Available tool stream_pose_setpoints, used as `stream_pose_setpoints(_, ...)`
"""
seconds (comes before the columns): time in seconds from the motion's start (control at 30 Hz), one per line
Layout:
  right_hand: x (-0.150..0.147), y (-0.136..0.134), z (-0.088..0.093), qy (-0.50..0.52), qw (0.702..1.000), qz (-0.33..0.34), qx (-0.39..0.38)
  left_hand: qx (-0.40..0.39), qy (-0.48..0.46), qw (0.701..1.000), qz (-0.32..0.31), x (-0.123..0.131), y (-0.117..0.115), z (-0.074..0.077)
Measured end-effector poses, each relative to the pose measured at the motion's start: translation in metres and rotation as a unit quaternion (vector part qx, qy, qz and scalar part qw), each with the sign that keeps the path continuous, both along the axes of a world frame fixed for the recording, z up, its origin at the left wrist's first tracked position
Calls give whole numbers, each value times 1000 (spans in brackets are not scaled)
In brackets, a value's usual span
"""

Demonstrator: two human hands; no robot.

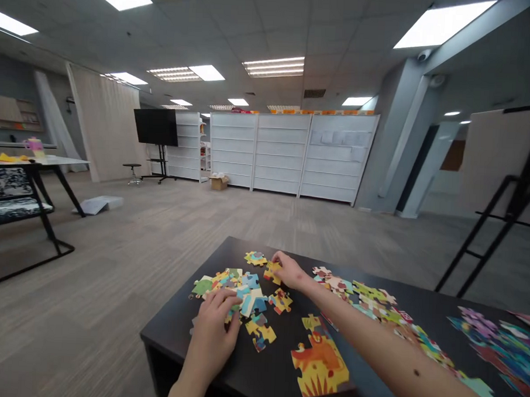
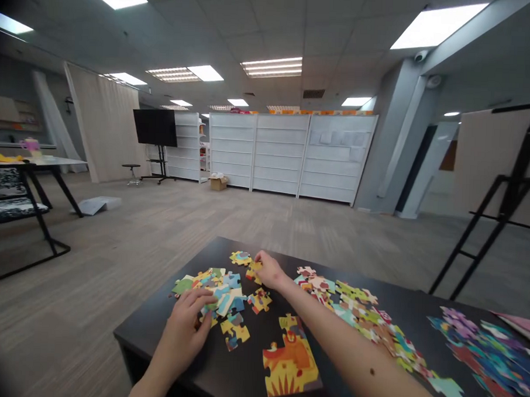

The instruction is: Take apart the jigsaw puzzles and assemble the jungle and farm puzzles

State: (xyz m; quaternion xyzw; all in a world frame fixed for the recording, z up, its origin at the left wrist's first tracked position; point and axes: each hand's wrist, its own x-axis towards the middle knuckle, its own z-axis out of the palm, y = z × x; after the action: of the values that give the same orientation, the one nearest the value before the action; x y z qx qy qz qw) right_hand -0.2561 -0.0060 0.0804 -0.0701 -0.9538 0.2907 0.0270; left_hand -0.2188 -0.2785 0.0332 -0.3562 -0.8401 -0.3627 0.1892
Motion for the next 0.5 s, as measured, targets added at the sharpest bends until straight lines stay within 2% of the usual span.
stream_pose_setpoints(0.17,69,20,17,-7,986,131,-103,63,-73,991,-94,42,35,1)
stream_pose_setpoints(0.3,105,4,17,-48,964,210,-158,119,-212,961,-132,60,54,-2)
stream_pose_setpoints(0.4,120,-16,14,-34,956,231,-177,109,-269,941,-176,60,54,-4)
stream_pose_setpoints(0.5,136,-17,11,55,968,188,-154,88,-260,945,-177,56,49,-6)
